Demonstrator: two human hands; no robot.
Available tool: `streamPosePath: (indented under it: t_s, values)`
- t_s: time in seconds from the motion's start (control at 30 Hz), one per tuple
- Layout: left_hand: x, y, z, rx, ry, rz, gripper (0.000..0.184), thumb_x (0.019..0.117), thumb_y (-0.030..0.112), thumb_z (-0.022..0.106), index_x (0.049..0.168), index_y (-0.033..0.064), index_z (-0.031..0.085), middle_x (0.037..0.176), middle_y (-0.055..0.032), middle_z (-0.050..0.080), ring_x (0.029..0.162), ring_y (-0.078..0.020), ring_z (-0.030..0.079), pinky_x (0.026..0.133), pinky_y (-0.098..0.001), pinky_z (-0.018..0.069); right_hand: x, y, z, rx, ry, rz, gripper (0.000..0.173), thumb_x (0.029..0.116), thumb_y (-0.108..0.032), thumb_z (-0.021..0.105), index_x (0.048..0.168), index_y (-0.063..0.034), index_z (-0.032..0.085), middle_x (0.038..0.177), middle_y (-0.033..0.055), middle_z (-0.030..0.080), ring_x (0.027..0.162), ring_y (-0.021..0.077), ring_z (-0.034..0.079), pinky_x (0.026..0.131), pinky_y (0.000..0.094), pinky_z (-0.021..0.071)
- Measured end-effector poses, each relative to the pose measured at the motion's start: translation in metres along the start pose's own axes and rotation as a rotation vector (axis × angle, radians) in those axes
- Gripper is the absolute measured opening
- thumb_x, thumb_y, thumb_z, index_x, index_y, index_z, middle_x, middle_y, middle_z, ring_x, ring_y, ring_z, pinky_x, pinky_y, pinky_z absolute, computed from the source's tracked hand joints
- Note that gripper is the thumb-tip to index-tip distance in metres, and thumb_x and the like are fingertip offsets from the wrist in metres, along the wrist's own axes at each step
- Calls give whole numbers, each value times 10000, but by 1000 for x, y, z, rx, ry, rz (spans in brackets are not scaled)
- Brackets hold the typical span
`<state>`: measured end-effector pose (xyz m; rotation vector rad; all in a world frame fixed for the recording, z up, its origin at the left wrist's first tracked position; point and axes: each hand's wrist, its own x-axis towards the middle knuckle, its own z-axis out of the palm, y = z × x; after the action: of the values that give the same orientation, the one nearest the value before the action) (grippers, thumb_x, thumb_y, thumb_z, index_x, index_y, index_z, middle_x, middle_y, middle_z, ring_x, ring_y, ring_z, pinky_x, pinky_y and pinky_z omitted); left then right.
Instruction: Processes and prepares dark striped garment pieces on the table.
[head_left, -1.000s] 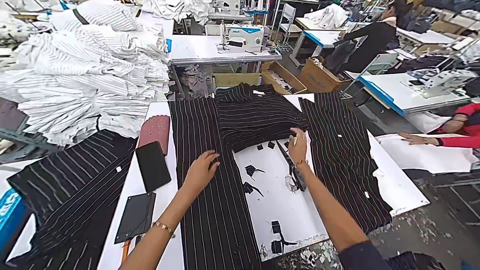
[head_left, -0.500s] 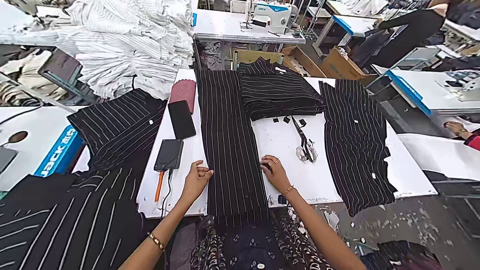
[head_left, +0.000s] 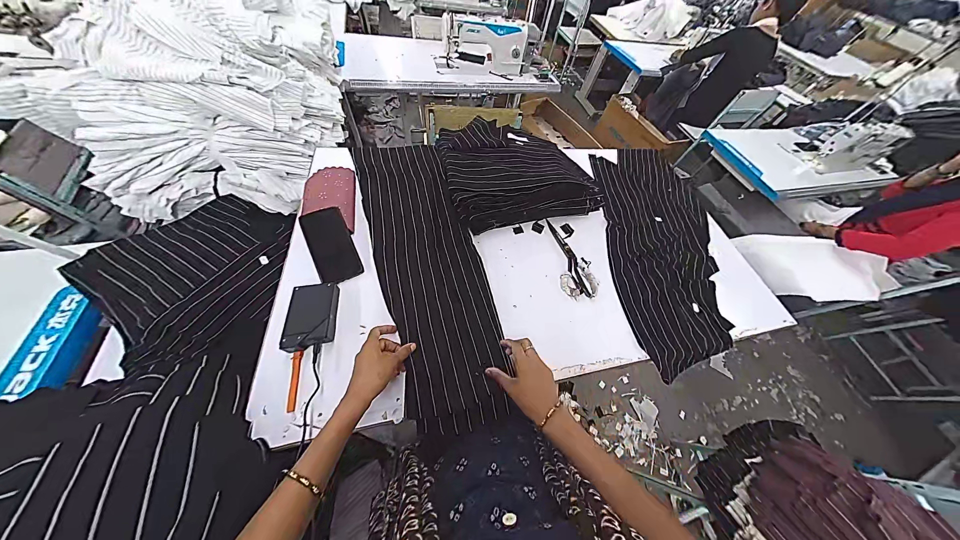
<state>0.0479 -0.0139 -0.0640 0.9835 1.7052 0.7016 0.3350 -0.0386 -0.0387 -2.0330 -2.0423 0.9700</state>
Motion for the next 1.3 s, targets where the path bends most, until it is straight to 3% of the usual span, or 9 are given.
streamPosePath:
  t_s: [0.17, 0.3, 0.4, 0.47, 0.6, 0.73, 0.83, 1.1, 1.3]
  values:
    - [-22, -6, 1, 129, 119, 152, 669, 906, 192, 789, 1419, -64, 444, 1008, -185, 650, 796, -244, 642, 750, -427, 544, 4, -9, -7, 50, -55, 25, 389, 1022, -346, 604, 1223, -20, 669, 1122, 172, 668, 1022, 304, 661, 911, 470, 520]
    - [-83, 6, 14, 249, -112, 623, 465, 878, 349, 777, 1106, -44, 675, 940, -198, 679, 829, -322, 667, 752, -495, 562, 0, -47, -28, 634, -36, -9, 330, 1065, -244, 556, 1224, 44, 585, 925, 120, 661, 784, 148, 621, 746, 327, 519]
    - [-105, 17, 48, 368, -484, 734, 568, 909, 405, 754, 1331, 39, 651, 1284, -177, 665, 1142, -334, 665, 979, -526, 539, -10, -91, -51, 1148, -145, -36, 207, 1085, -128, 491, 1227, 21, 487, 949, 77, 636, 811, 113, 687, 716, 295, 613]
    - [-95, 18, 63, 532, -359, 751, 712, 937, 454, 703, 1472, 17, 528, 1474, -211, 551, 1291, -395, 595, 1033, -586, 497, -18, -98, -63, 1230, -116, -96, 182, 1082, -100, 478, 1224, 13, 486, 936, 61, 659, 800, 107, 700, 699, 280, 613]
    - [-79, 14, 49, 856, 22, 526, 571, 953, 466, 658, 1093, -84, 724, 1151, -320, 694, 1168, -497, 642, 1008, -671, 461, -23, -47, -74, 997, 5, -45, 244, 1068, -108, 516, 1269, 31, 526, 942, 79, 729, 800, 123, 727, 699, 297, 615]
    - [-85, 20, 15, 1087, -213, 101, 728, 1001, 539, 572, 1376, -85, 546, 1441, -330, 507, 1441, -519, 357, 1170, -740, 128, -15, 26, -47, 646, -64, 167, 286, 1075, -155, 533, 1298, 25, 537, 916, 105, 739, 742, 141, 744, 704, 299, 625]
    - [-97, 10, 7, 1125, -294, 34, 803, 990, 533, 599, 1514, -47, 413, 1577, -294, 369, 1486, -466, 319, 1185, -684, 205, -17, 48, -34, 386, -66, 168, 313, 1071, -208, 541, 1298, 5, 575, 897, 84, 727, 728, 144, 714, 731, 329, 599]
    - [-113, 74, 23, 1111, -482, 75, 470, 1070, 399, 508, 1302, 10, 634, 1304, -209, 646, 1256, -372, 596, 1064, -553, 429, -15, 72, -26, 171, 243, -64, 337, 986, -183, 645, 1279, -19, 661, 1367, 230, 593, 1167, 339, 640, 971, 437, 538]
    - [-109, 69, 58, 1099, -590, 251, 470, 1037, 372, 590, 1351, 23, 621, 1346, -217, 634, 1286, -398, 580, 1092, -585, 413, -45, 87, -25, 194, 270, 5, 321, 1045, -249, 542, 1238, -58, 714, 1090, 150, 746, 968, 282, 728, 904, 481, 566]
